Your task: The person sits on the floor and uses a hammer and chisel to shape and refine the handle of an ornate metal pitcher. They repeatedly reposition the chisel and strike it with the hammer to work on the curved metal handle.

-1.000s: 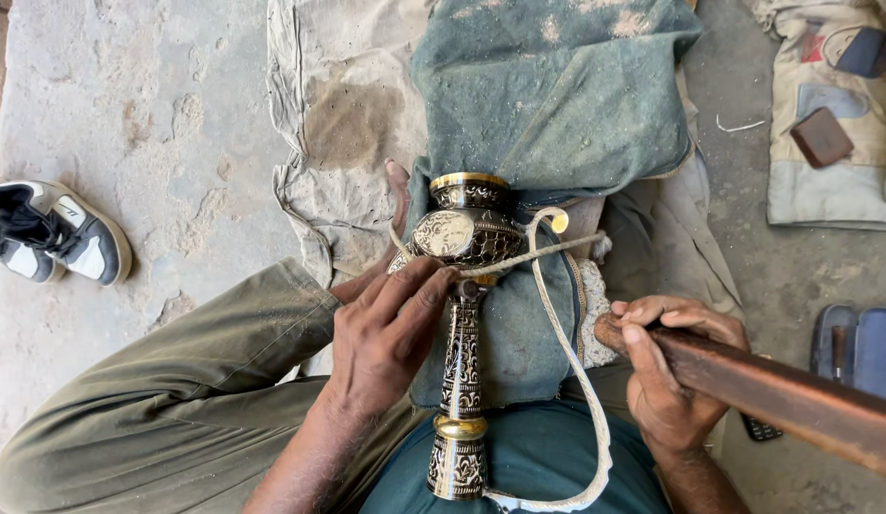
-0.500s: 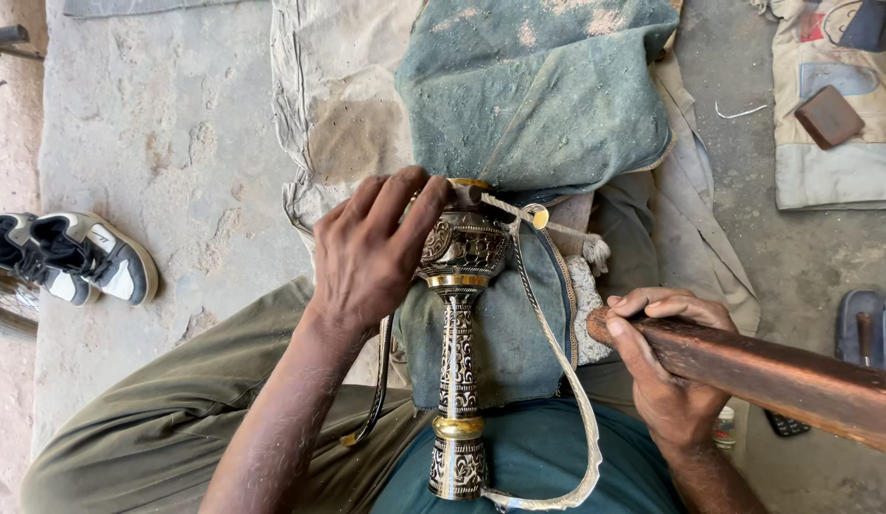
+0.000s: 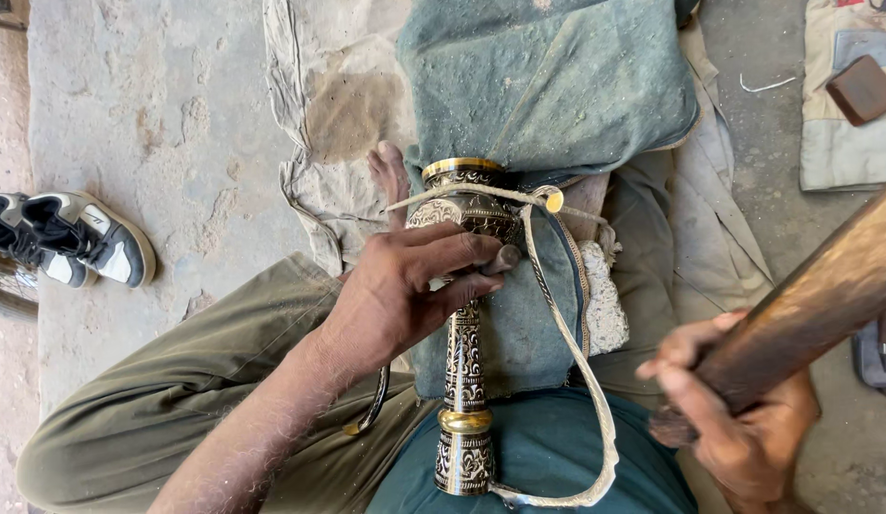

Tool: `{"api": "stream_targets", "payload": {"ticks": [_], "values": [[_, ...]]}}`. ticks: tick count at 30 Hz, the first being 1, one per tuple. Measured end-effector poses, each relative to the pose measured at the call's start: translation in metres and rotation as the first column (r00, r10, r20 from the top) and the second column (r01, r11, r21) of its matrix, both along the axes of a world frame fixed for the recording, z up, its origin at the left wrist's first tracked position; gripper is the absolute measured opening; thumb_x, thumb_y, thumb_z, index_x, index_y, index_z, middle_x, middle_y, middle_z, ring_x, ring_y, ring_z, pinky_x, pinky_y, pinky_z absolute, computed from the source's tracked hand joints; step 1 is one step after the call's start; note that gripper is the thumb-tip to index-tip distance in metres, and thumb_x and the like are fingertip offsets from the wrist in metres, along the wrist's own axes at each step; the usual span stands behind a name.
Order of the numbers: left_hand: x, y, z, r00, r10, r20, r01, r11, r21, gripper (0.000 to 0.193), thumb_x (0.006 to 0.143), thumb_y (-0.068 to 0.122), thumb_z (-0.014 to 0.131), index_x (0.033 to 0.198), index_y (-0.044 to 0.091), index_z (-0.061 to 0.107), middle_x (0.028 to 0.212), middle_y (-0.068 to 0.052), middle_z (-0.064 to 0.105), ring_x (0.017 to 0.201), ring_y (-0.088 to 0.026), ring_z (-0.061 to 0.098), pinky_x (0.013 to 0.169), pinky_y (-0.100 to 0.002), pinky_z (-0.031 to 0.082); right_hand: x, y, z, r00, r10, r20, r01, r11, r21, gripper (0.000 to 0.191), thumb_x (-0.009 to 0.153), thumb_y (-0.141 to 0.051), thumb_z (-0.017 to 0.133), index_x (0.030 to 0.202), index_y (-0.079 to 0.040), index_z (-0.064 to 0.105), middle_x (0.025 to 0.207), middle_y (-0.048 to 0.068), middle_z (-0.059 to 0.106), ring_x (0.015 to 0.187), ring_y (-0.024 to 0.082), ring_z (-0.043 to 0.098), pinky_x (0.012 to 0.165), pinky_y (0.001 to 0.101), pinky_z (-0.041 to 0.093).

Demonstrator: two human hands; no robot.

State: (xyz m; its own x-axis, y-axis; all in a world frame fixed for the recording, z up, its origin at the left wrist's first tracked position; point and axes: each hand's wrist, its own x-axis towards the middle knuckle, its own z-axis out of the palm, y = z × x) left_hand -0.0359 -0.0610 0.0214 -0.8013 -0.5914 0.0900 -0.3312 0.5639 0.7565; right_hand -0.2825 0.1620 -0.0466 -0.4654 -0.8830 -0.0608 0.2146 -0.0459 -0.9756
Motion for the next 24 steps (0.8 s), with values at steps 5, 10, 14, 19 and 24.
{"api": "stream_targets", "payload": {"ticks": [5, 10, 14, 19, 24], "values": [[-0.007, 0.003, 0.001, 1.0, -0.015, 0.015, 0.016, 1.0, -0.015, 0.031, 0.099, 0.019, 0.072, 0.127, 0.008, 0.064, 0.109, -0.009, 0.07, 0.089, -0.03, 0.074, 0.075, -0.041, 0.06, -0.009, -0.005, -0.001, 0.965, 0.164, -0.203, -0.074, 0.917, 0.392, 0.045, 0.08, 0.01, 0.076, 0.119, 0.003, 0.054, 0.098, 0.014, 0.069, 0.076, 0.018, 0.066, 0.059, 0.0333, 0.054], [-0.007, 0.004, -0.003, 0.999, 0.01, 0.042, -0.01, 1.0, -0.008, 0.037, 0.1, 0.021, 0.07, 0.134, 0.009, 0.06, 0.111, -0.009, 0.069, 0.088, -0.027, 0.074, 0.074, -0.039, 0.062, -0.024, -0.007, 0.006, 0.911, 0.272, -0.311, -0.157, 0.924, 0.348, 0.04, 0.078, 0.006, 0.076, 0.111, 0.0, 0.055, 0.096, 0.009, 0.07, 0.087, 0.015, 0.07, 0.075, 0.0302, 0.06], [-0.004, 0.007, -0.007, 0.998, -0.002, 0.059, 0.005, 0.999, -0.051, 0.036, 0.1, 0.02, 0.07, 0.133, 0.01, 0.062, 0.107, -0.009, 0.069, 0.088, -0.027, 0.073, 0.072, -0.04, 0.06, -0.036, -0.015, 0.015, 0.743, 0.282, -0.607, -0.017, 0.915, 0.404, 0.034, 0.08, 0.002, 0.078, 0.109, 0.002, 0.06, 0.094, 0.011, 0.072, 0.085, 0.018, 0.07, 0.079, 0.0339, 0.058], [-0.003, 0.007, -0.009, 0.999, 0.005, 0.053, -0.004, 1.0, -0.022, 0.037, 0.098, 0.018, 0.073, 0.133, 0.01, 0.063, 0.105, -0.009, 0.069, 0.086, -0.028, 0.072, 0.072, -0.041, 0.059, -0.047, -0.033, 0.037, 0.576, 0.505, -0.643, 0.09, 0.743, 0.664, 0.045, 0.083, -0.006, 0.08, 0.123, 0.004, 0.061, 0.085, 0.013, 0.071, 0.069, 0.02, 0.075, 0.063, 0.0338, 0.058], [-0.003, 0.009, -0.012, 1.0, 0.003, 0.009, -0.002, 0.999, -0.044, 0.039, 0.099, 0.016, 0.072, 0.137, 0.011, 0.061, 0.106, -0.008, 0.068, 0.088, -0.025, 0.072, 0.072, -0.038, 0.06, -0.047, -0.041, 0.051, 0.173, 0.507, -0.845, -0.005, 0.858, 0.513, 0.053, 0.07, 0.002, 0.079, 0.12, 0.008, 0.064, 0.09, 0.022, 0.071, 0.075, 0.028, 0.074, 0.063, 0.0372, 0.058]]}}
